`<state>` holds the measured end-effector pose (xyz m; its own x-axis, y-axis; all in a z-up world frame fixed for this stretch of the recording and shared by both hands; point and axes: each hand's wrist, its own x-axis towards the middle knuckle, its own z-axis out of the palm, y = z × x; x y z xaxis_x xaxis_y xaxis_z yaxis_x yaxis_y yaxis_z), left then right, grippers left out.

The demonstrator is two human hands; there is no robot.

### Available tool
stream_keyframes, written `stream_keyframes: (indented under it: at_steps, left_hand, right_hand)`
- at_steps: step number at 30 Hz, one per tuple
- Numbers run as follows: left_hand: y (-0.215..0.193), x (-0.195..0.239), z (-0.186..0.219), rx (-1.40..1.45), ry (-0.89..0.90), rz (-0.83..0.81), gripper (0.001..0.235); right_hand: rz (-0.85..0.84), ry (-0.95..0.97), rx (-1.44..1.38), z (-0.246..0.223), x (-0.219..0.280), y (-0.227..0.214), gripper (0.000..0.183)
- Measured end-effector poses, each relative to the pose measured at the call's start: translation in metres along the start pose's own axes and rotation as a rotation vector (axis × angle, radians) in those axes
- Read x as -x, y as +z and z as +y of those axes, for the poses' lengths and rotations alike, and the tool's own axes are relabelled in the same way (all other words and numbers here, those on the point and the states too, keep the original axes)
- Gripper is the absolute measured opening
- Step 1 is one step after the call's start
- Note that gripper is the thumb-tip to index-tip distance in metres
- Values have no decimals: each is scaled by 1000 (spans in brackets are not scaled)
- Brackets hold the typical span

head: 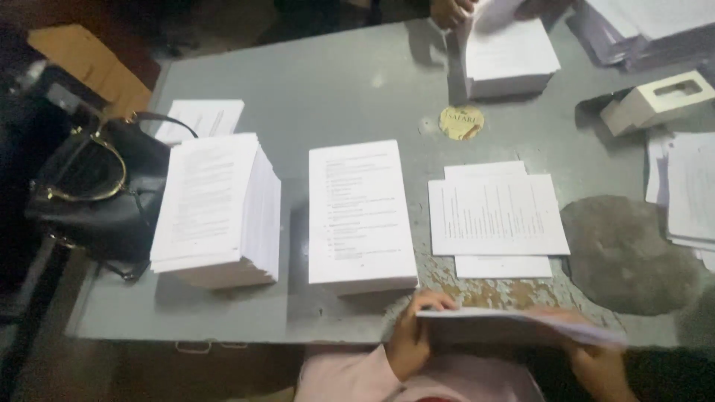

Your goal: Counting and inspecting stacks of printed paper on a work table using a rubber finger tip.

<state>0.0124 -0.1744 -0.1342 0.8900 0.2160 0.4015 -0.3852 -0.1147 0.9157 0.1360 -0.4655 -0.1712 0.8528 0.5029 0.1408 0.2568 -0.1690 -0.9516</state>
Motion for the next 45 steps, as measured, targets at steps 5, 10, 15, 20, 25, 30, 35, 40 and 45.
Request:
stream_keyframes:
  at_steps: [5,10,15,20,25,30,35,40,45]
  left_hand:
    - [-8,9,-13,-78,-55,-70,18]
    - [-14,32,-52,-440,-391,-109,72]
    - [-32,29,-22,-491,-233,-211,66]
    - [-37,15,3,-449,-383,-336,52]
    - [-33,-12,24,-258,-517,-433,44]
    - [-26,-10,15,-215,-538,-430,21]
    - [-26,-14,28,-169,-142,-260,32]
    - [-27,-17,30,-51,3,-133,44]
    - [-17,-1,-1,-180,-136,-40,30]
  right_hand:
    - [100,247,119,78,12,-9,28]
    - [77,492,236,120,14,-49,51]
    - [-167,624,630,34,12,-77,37]
    - [67,681,495,-3,32,-51,11]
    - [219,875,412,-20,43,-41,11]
    - [269,880,527,4,64,-48,34]
    - [223,397,563,-22,65,-50,13]
    - [148,16,411,1,31,-38,26]
    - [250,49,637,46,30,-33,31]
